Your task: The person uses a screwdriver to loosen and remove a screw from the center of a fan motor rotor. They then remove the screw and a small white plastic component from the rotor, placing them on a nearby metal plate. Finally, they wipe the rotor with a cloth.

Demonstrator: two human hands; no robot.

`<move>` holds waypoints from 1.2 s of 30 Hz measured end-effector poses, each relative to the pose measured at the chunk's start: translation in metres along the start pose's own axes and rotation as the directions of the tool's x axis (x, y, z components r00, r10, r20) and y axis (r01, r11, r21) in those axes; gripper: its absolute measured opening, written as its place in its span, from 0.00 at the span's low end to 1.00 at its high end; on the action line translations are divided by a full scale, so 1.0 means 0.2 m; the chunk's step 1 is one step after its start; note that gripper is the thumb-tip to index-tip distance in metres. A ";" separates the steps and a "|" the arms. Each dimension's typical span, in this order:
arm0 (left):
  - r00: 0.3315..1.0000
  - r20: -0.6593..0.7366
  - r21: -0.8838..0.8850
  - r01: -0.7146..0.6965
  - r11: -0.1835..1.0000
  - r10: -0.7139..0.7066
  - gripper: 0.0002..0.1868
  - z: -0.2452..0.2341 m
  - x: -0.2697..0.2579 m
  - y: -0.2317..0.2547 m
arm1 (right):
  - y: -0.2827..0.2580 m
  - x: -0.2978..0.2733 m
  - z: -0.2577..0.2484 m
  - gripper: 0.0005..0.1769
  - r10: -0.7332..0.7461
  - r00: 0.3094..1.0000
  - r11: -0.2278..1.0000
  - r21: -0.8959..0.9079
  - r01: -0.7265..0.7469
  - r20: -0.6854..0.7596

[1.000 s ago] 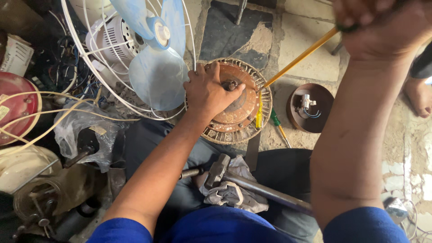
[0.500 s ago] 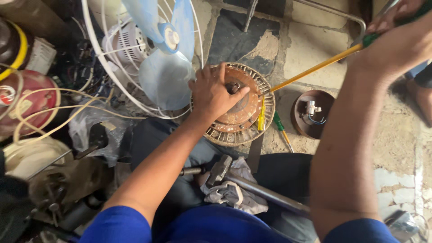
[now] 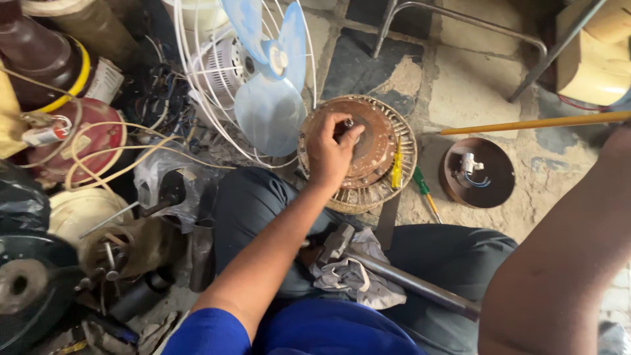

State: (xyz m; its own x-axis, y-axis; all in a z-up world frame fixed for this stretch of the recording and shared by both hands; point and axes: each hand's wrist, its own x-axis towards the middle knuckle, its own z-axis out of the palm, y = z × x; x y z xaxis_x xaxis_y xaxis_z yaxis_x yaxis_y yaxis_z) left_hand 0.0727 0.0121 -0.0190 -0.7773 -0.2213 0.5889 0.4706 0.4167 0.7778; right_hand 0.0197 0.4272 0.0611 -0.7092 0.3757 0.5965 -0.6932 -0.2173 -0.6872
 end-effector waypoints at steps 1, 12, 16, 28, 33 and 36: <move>0.997 0.059 -0.051 0.055 0.997 -0.052 0.15 -0.01 0.01 -0.01 | -0.03 -0.01 0.00 0.20 0.001 1.000 1.000 -0.016 -0.001 -0.002; 0.837 0.546 -0.268 0.217 0.939 -0.038 0.13 -0.12 0.18 -0.16 | -0.35 -0.10 -0.19 0.20 -0.022 0.998 0.990 -0.142 0.014 -0.055; 0.865 0.497 -0.343 0.272 0.899 -0.072 0.15 -0.10 0.11 -0.16 | -0.40 -0.11 -0.22 0.20 -0.036 0.997 0.987 -0.157 0.026 -0.061; 0.971 0.227 -0.225 0.124 0.966 -0.071 0.13 0.03 0.00 -0.19 | -0.38 -0.15 -0.20 0.20 -0.058 0.997 0.985 -0.165 0.047 -0.058; 0.927 0.345 -0.102 0.192 0.976 -0.147 0.27 -0.01 0.11 -0.21 | -0.31 -0.13 -0.13 0.20 -0.052 0.998 0.987 -0.155 0.046 -0.036; 0.855 0.517 -0.066 0.099 0.993 -0.051 0.37 -0.04 0.20 -0.26 | -0.32 -0.13 -0.13 0.20 -0.053 0.998 0.985 -0.166 0.047 -0.031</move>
State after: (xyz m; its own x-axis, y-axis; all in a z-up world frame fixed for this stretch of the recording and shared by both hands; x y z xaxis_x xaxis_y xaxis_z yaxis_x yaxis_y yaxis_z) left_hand 0.0198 -0.0264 -0.0339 -0.9039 0.2454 0.3505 0.4182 0.3336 0.8449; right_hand 0.0852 0.4546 0.0785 -0.6672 0.4141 0.6192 -0.6950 -0.0468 -0.7175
